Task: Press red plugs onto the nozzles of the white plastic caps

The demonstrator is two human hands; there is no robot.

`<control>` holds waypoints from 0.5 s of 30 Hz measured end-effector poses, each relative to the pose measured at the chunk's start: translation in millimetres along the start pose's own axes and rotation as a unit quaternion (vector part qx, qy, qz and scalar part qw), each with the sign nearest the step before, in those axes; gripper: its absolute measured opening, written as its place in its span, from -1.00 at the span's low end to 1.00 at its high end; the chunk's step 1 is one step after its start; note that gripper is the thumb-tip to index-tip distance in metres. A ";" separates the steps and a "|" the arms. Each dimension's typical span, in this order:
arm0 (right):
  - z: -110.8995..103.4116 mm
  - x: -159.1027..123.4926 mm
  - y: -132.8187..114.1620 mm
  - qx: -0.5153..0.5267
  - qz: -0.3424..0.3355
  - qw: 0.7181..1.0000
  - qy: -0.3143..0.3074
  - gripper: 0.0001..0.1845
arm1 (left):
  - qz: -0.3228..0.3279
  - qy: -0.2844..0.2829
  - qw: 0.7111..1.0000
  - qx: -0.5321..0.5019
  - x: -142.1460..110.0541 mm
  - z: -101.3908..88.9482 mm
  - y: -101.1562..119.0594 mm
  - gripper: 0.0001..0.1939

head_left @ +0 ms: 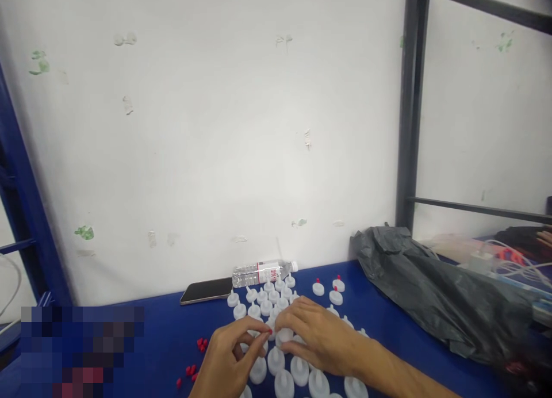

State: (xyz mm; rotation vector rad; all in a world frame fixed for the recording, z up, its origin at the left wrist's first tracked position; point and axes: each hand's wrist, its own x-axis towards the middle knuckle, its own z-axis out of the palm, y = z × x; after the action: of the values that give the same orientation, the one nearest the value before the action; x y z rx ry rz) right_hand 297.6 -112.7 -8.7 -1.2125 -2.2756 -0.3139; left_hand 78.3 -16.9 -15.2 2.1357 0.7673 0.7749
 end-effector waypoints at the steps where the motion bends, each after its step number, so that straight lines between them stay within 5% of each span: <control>1: -0.1 0.0 0.3 -0.002 -0.001 1.000 -0.001 -0.67 | 0.004 0.000 1.000 -0.002 0.0 0.5 -0.2 -0.67; 9: -2.0 3.6 -5.6 -0.031 -0.032 0.999 0.008 -0.76 | 0.047 -0.003 0.998 0.027 -0.3 1.6 1.7 -0.78; 15: -7.2 9.3 -16.0 -0.068 -0.062 0.996 0.008 -0.86 | 0.159 0.043 0.981 0.107 1.6 1.9 -8.3 -0.84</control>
State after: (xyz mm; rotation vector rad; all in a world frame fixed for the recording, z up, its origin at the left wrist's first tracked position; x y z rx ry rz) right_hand 282.8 -118.4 3.2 -1.1320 -2.3526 -0.5317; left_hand 78.4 -12.0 -22.3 2.4709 0.5802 0.9923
